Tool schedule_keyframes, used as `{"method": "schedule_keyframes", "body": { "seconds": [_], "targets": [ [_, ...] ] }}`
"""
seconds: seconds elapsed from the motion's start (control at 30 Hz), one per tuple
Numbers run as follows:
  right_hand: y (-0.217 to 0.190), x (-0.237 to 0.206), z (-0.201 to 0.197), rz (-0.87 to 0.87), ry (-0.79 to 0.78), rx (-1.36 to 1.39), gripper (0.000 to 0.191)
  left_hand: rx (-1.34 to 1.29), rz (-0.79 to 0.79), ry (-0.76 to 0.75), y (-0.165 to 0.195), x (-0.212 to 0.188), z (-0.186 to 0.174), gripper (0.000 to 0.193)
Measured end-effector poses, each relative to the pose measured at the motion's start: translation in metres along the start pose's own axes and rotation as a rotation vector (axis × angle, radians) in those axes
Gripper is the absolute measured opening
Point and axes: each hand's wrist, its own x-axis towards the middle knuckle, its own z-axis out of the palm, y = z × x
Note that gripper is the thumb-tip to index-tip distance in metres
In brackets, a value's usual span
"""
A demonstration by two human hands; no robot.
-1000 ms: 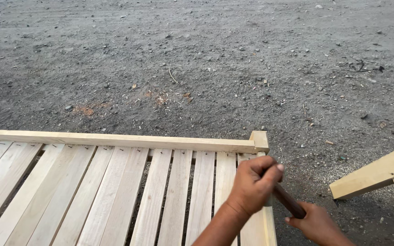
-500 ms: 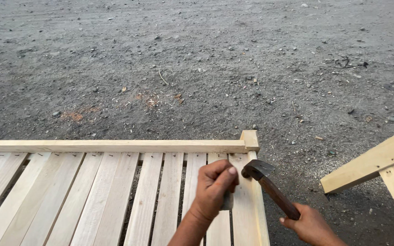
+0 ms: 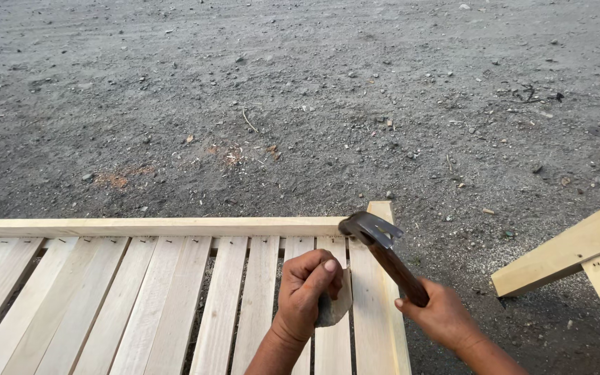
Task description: The person hammers nails into a slatted wooden frame laid on gravel, using a claw hammer while holding a small wooden block against the slats as a spacer. They work along the frame's edge, repositioning the block and driving nails one at a time, with a pink bucket of nails nearby.
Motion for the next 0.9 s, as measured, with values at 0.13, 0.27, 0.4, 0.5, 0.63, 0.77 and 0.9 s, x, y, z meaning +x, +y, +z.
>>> {"method": "schedule_keyframes", "body": {
  "seconds": [0.13, 0.27, 0.4, 0.5, 0.63, 0.77, 0.9],
  "targets": [
    [-0.007, 0.010, 0.012, -0.040, 0.001, -0.046, 0.044, -0.027, 0.006, -0.005, -0.003, 0.000, -0.001, 0.030],
    [0.003, 0.022, 0.029, -0.067, -0.035, -0.148, 0.043, -0.021, 0.017, -0.005, -0.003, 0.000, -0.002, 0.032],
    [0.004, 0.018, 0.028, -0.015, -0.007, -0.096, 0.039, -0.030, 0.013, -0.003, 0.000, 0.000, -0.004, 0.031],
    [-0.012, 0.010, 0.014, -0.077, 0.074, 0.006, 0.040, -0.023, 0.024, -0.017, -0.001, 0.000, -0.002, 0.031],
    [-0.034, 0.001, -0.003, -0.170, 0.140, 0.214, 0.035, -0.016, 0.016, -0.014, -0.004, -0.001, 0.001, 0.032],
    [-0.039, 0.003, 0.005, -0.198, 0.135, 0.093, 0.032, -0.033, 0.018, -0.006, -0.003, 0.001, 0.001, 0.031],
    [-0.035, 0.007, 0.021, -0.008, -0.009, -0.194, 0.035, -0.056, 0.004, 0.003, 0.000, 0.000, 0.001, 0.032]
  ]
}}
